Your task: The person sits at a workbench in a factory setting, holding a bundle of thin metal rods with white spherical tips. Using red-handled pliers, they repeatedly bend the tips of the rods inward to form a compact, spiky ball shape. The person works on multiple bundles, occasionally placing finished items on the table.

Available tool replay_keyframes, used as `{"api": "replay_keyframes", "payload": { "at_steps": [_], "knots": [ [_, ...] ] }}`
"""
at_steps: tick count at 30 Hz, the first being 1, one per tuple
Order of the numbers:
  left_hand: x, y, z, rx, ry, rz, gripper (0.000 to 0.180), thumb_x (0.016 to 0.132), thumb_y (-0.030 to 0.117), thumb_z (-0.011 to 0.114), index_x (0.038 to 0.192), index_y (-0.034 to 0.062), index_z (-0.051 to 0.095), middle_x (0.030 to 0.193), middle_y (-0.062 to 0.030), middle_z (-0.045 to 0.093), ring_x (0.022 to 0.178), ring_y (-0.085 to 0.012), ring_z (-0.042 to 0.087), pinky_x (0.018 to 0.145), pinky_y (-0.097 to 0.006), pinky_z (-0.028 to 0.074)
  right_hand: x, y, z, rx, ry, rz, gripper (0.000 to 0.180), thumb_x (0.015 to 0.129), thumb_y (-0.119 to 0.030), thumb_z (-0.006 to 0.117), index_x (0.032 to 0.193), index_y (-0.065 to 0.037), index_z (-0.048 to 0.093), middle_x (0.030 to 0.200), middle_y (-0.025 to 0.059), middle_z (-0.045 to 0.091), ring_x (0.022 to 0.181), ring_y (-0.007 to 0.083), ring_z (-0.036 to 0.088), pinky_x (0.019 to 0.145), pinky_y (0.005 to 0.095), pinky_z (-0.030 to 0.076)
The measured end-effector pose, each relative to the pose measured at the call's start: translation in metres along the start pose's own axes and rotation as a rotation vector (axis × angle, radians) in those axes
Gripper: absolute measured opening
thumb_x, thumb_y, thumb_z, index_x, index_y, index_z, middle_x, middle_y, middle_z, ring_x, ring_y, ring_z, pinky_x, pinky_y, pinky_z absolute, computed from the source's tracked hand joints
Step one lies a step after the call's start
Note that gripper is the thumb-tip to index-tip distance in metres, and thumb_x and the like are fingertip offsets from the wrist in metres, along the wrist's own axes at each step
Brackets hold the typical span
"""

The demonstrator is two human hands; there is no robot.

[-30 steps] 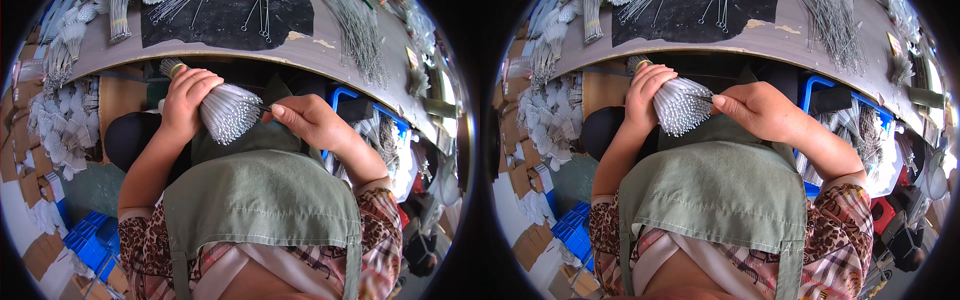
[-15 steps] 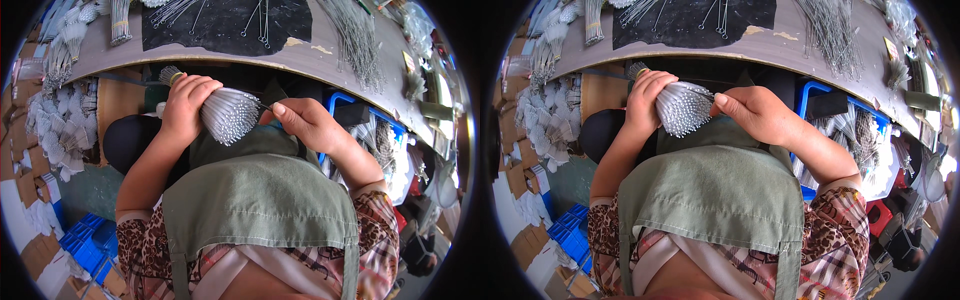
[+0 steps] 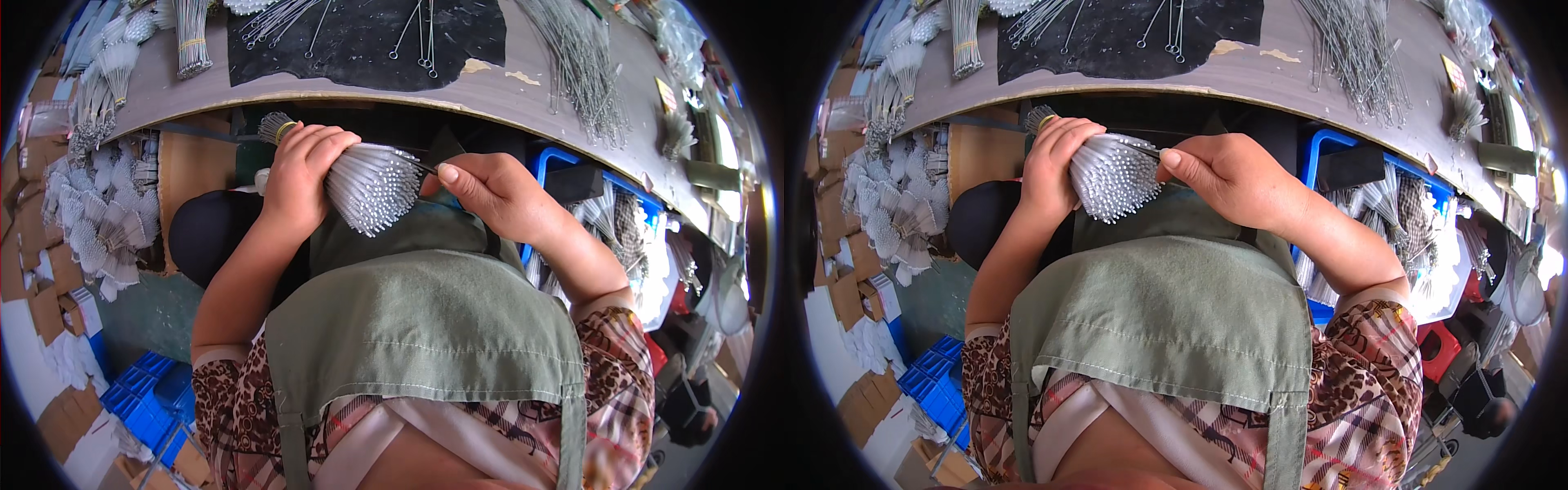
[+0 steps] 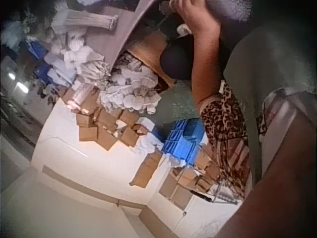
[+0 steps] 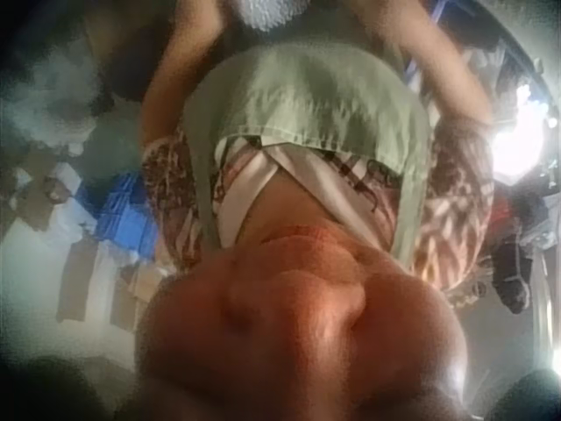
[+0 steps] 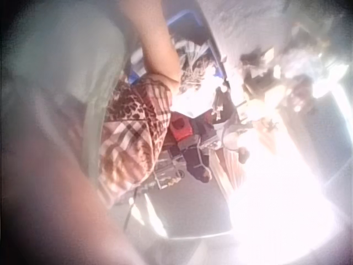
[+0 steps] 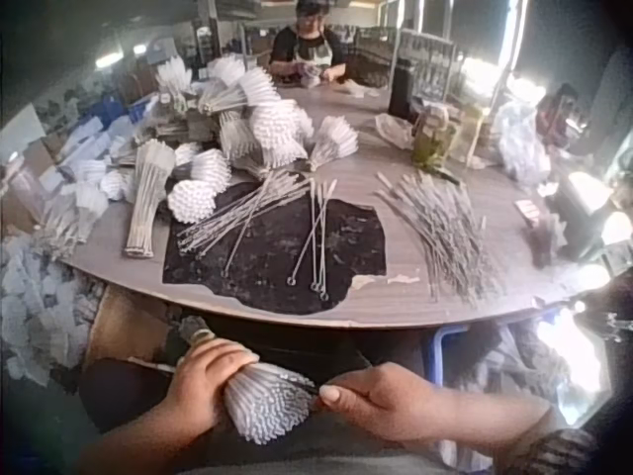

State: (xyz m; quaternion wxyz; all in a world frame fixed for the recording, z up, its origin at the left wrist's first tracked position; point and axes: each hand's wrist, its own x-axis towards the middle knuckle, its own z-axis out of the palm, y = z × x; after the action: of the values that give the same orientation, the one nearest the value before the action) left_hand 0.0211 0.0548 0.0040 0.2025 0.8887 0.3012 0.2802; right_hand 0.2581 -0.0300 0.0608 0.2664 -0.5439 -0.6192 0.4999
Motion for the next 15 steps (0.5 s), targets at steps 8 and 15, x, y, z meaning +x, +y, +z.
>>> {"api": "replay_keyframes", "payload": {
  "at_steps": [8, 15],
  "knots": [
    [-0.016, -0.022, 0.014, -0.404, -0.176, -0.228, 0.035, 0.07, 0.013, 0.065, 0.105, 0.0074, 0.058, 0.1, -0.0121, 0.062, 0.094, -0.0295, 0.058, 0.088, -0.038, 0.044, 0.003, 0.014, -0.01, 0.344, 0.001, -0.065, 0.048, 0.092, -0.048, 0.042, 0.102, -0.004, 0.06, 0.069, -0.0043, 0.047, 0.063, 0.0053, 0.041, 0.058, 0.0216, 0.037],
    [0.016, 0.005, -0.007, -1.517, -0.388, -0.632, 0.023, 0.087, 0.023, 0.051, 0.098, 0.0041, 0.054, 0.092, -0.0084, 0.059, 0.085, -0.0215, 0.057, 0.082, -0.038, 0.047, 0.068, 0.04, -0.01, 0.561, -0.184, -0.403, 0.062, 0.071, -0.026, 0.077, 0.118, -0.004, 0.043, 0.095, -0.0011, 0.05, 0.072, 0.0051, 0.039, 0.065, 0.0203, 0.037]
  ]
}}
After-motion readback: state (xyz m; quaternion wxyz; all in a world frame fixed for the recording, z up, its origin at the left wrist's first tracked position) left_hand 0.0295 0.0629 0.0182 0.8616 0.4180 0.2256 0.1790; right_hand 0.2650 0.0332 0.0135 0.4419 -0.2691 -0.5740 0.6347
